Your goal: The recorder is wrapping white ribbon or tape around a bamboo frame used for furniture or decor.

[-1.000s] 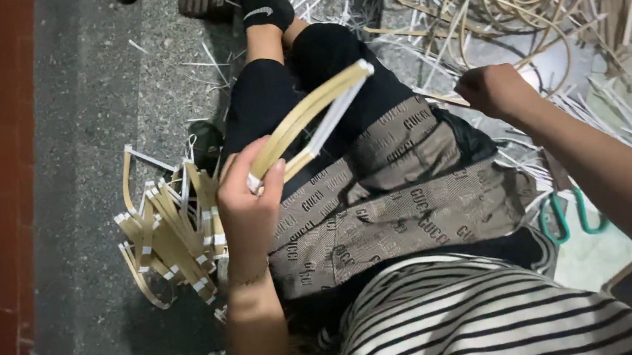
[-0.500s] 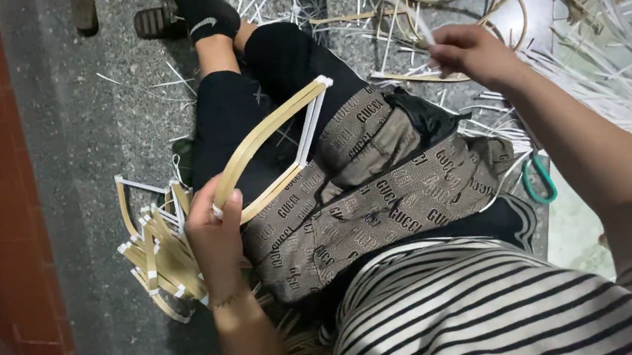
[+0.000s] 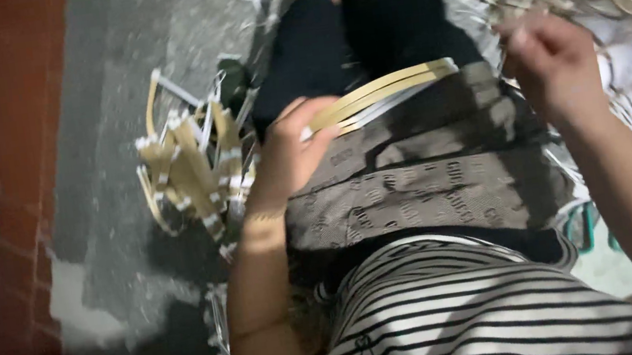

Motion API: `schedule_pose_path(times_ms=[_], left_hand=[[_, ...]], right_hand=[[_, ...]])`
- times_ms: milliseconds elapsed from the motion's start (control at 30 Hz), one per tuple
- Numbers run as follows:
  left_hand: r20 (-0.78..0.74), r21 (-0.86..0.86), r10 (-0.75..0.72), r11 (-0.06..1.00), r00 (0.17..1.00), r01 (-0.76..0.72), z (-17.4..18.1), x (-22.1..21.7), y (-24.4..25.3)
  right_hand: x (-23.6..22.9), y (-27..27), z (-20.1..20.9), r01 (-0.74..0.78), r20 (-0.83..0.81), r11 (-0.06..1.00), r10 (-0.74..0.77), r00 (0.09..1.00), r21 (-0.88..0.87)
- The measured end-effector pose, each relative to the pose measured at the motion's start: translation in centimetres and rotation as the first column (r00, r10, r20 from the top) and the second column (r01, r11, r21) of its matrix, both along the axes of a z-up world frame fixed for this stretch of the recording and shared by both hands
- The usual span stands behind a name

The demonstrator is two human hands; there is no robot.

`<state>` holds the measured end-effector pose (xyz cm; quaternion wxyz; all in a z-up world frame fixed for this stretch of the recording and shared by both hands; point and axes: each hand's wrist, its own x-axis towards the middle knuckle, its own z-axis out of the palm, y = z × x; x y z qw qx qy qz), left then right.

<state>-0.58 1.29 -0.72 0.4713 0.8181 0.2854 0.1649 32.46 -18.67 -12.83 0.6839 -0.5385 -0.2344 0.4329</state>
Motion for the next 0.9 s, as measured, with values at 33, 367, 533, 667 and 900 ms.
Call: schedule_pose_path(times_ms=[33, 367, 533, 667, 900], left_hand=[[0.049, 0.023, -0.034, 0.999, 0.998, 0.033, -0.6, 0.0, 0.1], [0.231, -0.022, -0.04, 0.999, 0.972, 0.046, -4.8, 1.5, -0.1], [0.311, -0.016, 0.067, 0.998, 0.948, -0.065, -5.2, 2.3, 0.3], [0.237, 0.012, 0.038, 0.999, 0.971, -0.042, -5.3, 1.9, 0.8], [0.307, 0.02, 0.009, 1.0, 0.952, -0.016, -5.3, 2.3, 0.7]], right_hand=[[-2.4, 0.7, 3.0, -0.072, 0.13, 0.997, 0.069, 0.989, 0.018], [-9.0, 9.2, 6.4, -0.689, 0.98, 0.715, -0.197, -0.034, 0.12], [-9.1, 10.9, 7.4, -0.702, 0.956, 0.703, -0.27, -0.112, 0.116], [-8.7, 11.7, 7.4, -0.713, 0.96, 0.692, -0.263, -0.097, 0.118], [-8.3, 12.0, 8.2, -0.7, 0.954, 0.704, -0.278, -0.117, 0.119]])
